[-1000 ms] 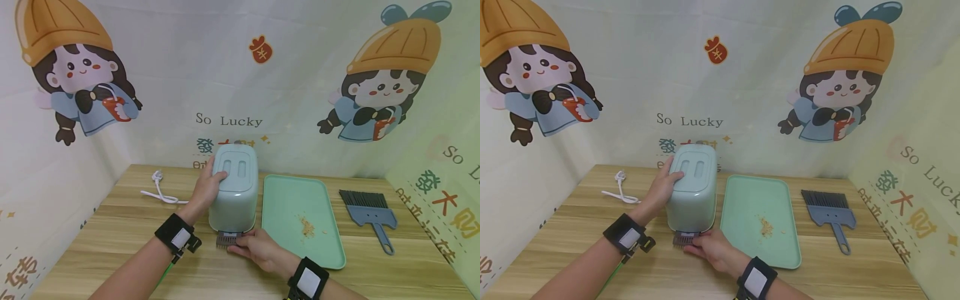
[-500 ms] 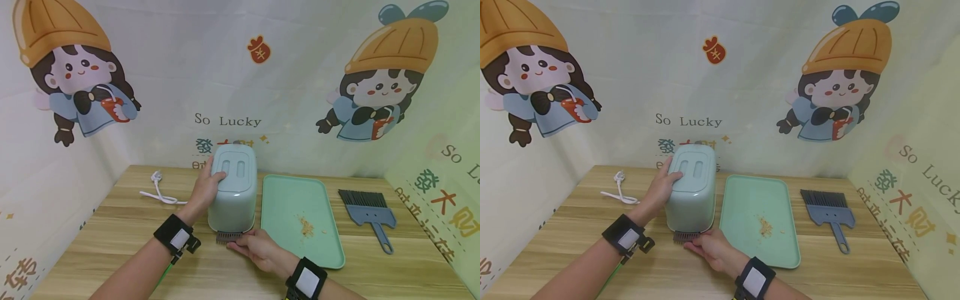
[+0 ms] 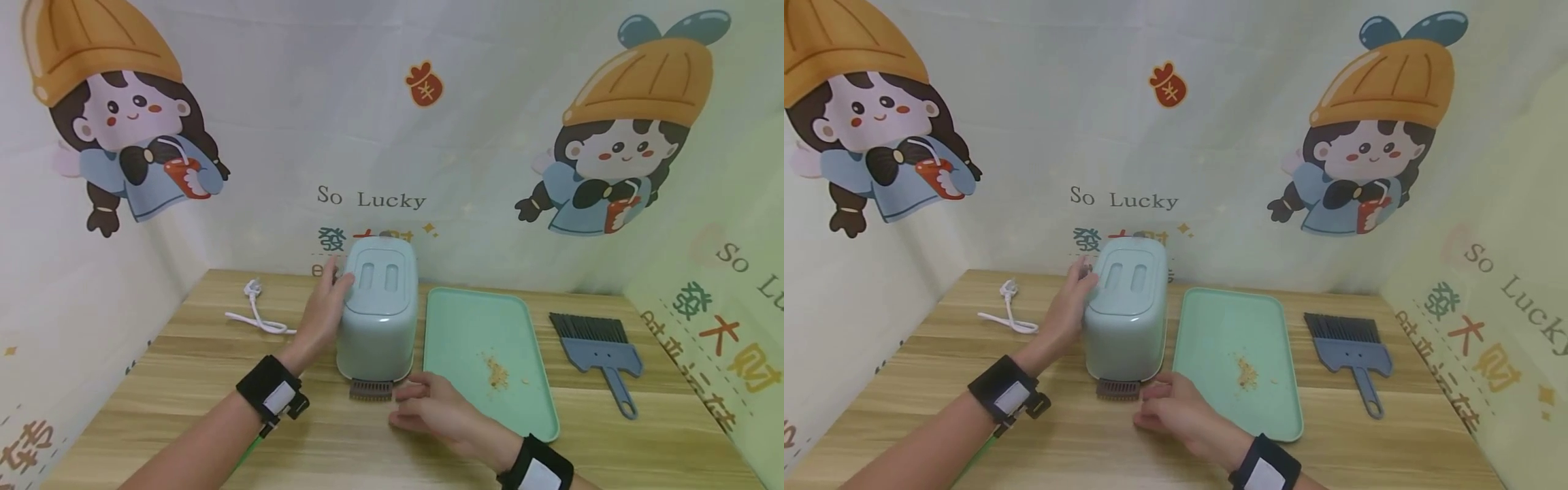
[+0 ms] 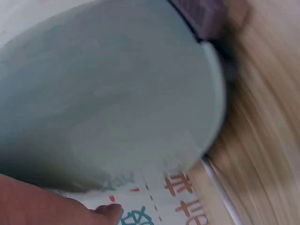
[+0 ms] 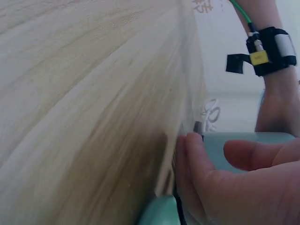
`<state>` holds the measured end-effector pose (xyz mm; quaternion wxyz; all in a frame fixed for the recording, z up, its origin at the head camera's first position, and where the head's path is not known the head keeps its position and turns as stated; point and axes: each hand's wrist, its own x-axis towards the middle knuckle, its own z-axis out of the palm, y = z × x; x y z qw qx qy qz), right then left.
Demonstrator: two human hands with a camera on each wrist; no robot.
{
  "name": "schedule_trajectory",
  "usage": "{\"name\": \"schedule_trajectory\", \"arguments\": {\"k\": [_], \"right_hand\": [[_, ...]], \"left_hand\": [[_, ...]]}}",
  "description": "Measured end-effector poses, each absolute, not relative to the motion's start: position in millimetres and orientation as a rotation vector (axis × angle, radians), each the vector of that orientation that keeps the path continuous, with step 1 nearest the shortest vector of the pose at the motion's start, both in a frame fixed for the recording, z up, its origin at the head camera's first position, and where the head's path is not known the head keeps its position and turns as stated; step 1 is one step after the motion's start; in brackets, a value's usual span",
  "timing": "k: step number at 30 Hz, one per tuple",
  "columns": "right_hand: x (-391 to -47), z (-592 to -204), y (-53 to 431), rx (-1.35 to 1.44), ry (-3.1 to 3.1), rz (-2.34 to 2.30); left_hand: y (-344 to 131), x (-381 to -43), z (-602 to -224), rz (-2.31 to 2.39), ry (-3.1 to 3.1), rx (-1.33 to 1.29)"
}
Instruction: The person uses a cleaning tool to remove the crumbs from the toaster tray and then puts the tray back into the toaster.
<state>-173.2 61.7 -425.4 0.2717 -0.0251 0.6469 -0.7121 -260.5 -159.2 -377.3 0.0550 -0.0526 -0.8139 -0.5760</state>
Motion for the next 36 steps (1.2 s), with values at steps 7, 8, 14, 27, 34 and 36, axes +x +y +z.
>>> {"name": "schedule_trajectory", "arguments": {"k": [7, 8, 14, 27, 34, 36], "right_hand": [[-182, -419, 82, -0.456, 2.449, -1.592], [-185, -421, 83, -0.508, 2.527, -1.560], [-197, -437, 81, -0.691, 2.725, -1.453], [-206, -457, 61, -0.693, 2.800, -1.408], [-206, -457, 55, -0.745, 2.768, -1.460], [-206, -458, 55, -0.749, 2.779, -1.446]], "left_hand": [[-196, -242, -408, -1.259, -2.496, -0.462], [-201, -239, -413, -1.222, -2.503, -0.495], [-211, -221, -436, -1.047, -2.686, -0.499], [-192, -211, -454, -1.191, -2.729, -0.657], [-185, -212, -451, -1.263, -2.636, -0.771], [-185, -211, -451, -1.248, -2.636, -0.769]]}}
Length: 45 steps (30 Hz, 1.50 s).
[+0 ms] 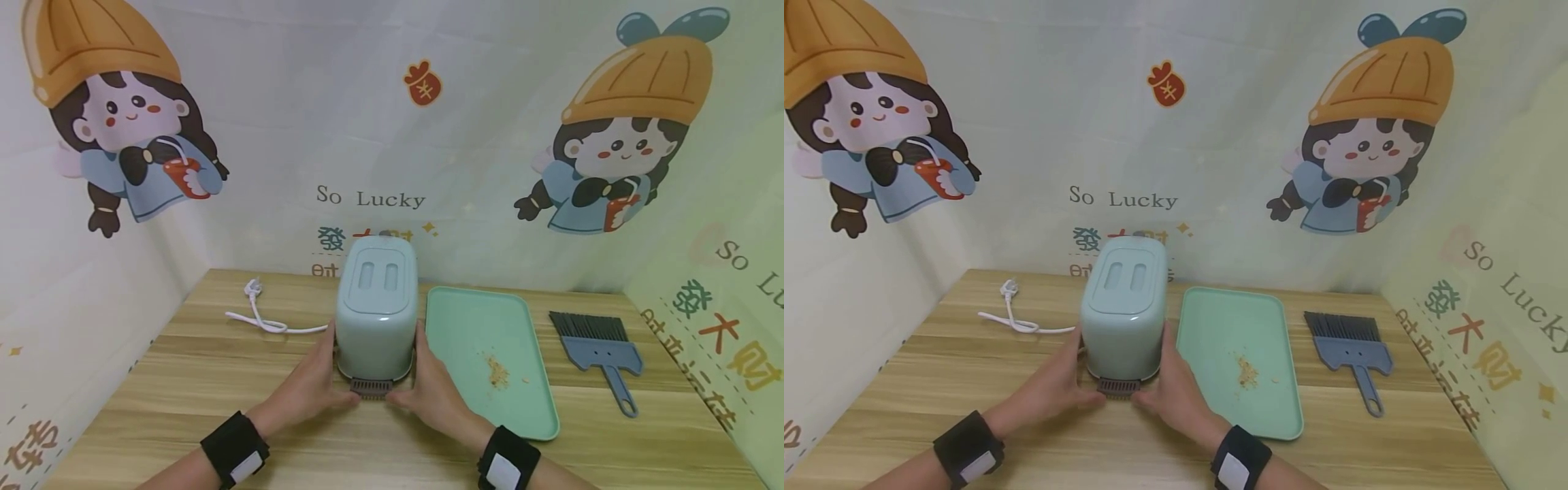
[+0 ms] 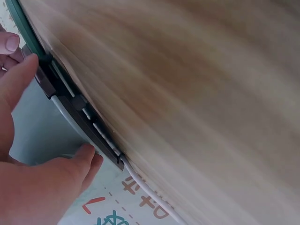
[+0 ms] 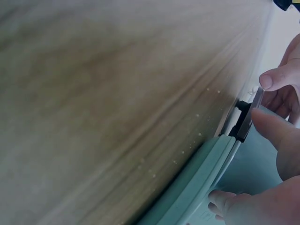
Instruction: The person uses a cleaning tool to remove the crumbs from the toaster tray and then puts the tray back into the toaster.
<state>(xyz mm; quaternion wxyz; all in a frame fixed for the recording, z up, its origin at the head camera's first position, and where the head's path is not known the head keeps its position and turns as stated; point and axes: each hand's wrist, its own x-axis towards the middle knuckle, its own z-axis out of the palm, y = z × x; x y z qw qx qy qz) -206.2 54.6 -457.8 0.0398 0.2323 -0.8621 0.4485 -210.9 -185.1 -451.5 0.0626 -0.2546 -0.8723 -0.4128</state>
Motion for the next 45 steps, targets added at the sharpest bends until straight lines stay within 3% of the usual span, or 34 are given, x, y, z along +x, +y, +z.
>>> {"name": "schedule_trajectory", "arguments": {"k": [45], "right_hand": [[-211.0, -463.4, 47.8, 0.660, -2.553, 1.091]], "left_hand": [[-182.4, -209.7, -450.3, -1.001, -2.650, -0.600]]}}
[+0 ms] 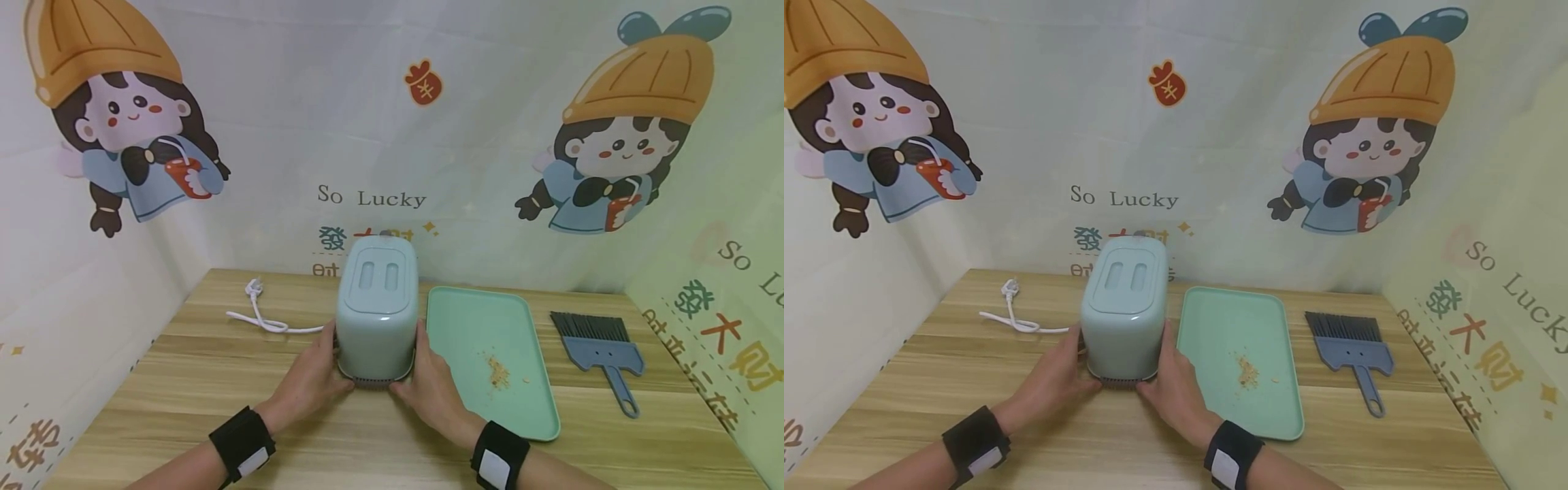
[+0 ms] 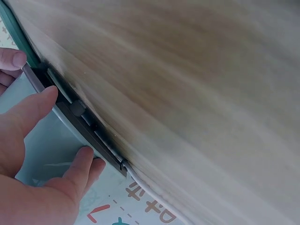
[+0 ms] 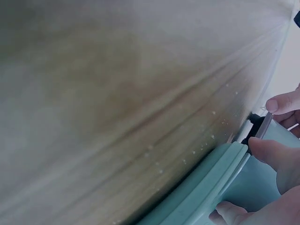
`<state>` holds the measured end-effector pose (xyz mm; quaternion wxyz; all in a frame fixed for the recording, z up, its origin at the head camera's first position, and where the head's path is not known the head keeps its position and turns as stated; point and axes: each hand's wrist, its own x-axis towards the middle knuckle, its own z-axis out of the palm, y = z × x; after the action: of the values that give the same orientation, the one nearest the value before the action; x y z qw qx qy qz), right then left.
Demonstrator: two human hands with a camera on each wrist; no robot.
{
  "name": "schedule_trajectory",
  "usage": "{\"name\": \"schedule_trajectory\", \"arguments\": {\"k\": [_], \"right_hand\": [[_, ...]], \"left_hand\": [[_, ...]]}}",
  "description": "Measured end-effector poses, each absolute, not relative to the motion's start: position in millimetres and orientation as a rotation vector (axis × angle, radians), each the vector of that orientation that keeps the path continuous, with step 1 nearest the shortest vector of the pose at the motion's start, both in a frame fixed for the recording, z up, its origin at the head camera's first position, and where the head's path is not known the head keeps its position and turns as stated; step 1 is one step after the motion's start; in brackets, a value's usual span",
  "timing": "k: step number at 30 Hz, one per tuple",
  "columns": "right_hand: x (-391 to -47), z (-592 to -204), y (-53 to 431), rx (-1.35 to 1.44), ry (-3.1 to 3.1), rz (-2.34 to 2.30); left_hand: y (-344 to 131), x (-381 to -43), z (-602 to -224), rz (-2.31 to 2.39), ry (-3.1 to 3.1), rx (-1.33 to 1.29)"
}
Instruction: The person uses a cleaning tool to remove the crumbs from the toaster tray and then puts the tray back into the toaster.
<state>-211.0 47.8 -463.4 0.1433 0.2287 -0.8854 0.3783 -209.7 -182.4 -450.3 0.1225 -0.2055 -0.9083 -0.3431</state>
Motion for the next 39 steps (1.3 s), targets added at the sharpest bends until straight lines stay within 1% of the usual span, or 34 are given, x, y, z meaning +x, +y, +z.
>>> {"name": "schedule_trajectory", "arguments": {"k": [16, 27, 39], "right_hand": [[-210.2, -460.6, 44.4, 0.621, -2.511, 1.025], [-209.4, -463.0, 41.5, 0.545, -2.537, 1.026], [-208.9, -460.4, 42.6, 0.594, -2.557, 1.048]], "left_hand": [[-181.6, -211.2, -449.2, -0.966, -2.666, -0.585], [-177.9, -211.0, -450.1, -0.950, -2.655, -0.585], [-179.5, -214.4, -455.7, -0.914, -2.629, -0.586]]}}
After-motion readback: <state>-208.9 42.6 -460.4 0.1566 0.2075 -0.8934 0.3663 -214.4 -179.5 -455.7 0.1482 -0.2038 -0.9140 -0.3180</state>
